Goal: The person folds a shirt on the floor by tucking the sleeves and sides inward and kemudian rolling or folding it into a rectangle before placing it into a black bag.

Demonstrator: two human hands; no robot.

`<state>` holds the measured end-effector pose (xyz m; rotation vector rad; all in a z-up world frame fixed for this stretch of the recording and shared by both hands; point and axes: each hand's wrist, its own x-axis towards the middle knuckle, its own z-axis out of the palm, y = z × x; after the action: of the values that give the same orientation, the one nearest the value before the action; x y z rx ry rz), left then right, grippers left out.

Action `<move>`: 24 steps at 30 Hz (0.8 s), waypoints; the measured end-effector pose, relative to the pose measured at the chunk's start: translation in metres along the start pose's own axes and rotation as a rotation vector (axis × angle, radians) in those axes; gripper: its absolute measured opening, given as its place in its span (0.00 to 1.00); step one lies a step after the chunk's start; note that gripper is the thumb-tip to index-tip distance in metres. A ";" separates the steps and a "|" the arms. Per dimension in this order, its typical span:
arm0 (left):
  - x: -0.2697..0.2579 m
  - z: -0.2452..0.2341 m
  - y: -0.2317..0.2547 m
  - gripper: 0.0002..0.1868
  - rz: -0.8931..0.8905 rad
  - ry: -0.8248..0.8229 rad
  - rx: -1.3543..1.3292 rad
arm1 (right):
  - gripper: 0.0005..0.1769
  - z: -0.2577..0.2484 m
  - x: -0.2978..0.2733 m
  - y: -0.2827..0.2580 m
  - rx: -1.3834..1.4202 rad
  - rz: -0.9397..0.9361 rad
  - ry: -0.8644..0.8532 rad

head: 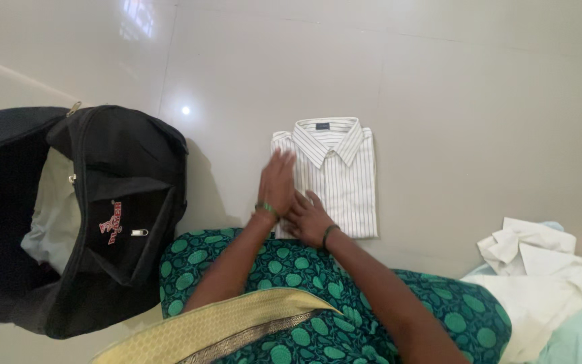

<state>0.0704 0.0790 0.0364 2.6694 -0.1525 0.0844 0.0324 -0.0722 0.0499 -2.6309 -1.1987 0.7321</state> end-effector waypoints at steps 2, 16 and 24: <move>-0.039 0.004 0.011 0.27 0.022 0.012 -0.070 | 0.21 0.006 -0.004 0.008 0.210 0.259 -0.153; -0.097 0.013 0.045 0.39 0.252 -0.581 0.154 | 0.40 0.107 -0.130 0.167 0.400 1.151 0.480; -0.129 0.001 0.024 0.48 0.248 -0.252 -0.018 | 0.48 0.050 -0.150 0.077 0.246 1.019 0.344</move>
<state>-0.0602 0.0696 0.0350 2.6215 -0.5616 -0.1748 -0.0249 -0.2384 0.0354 -2.8493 0.3680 0.4395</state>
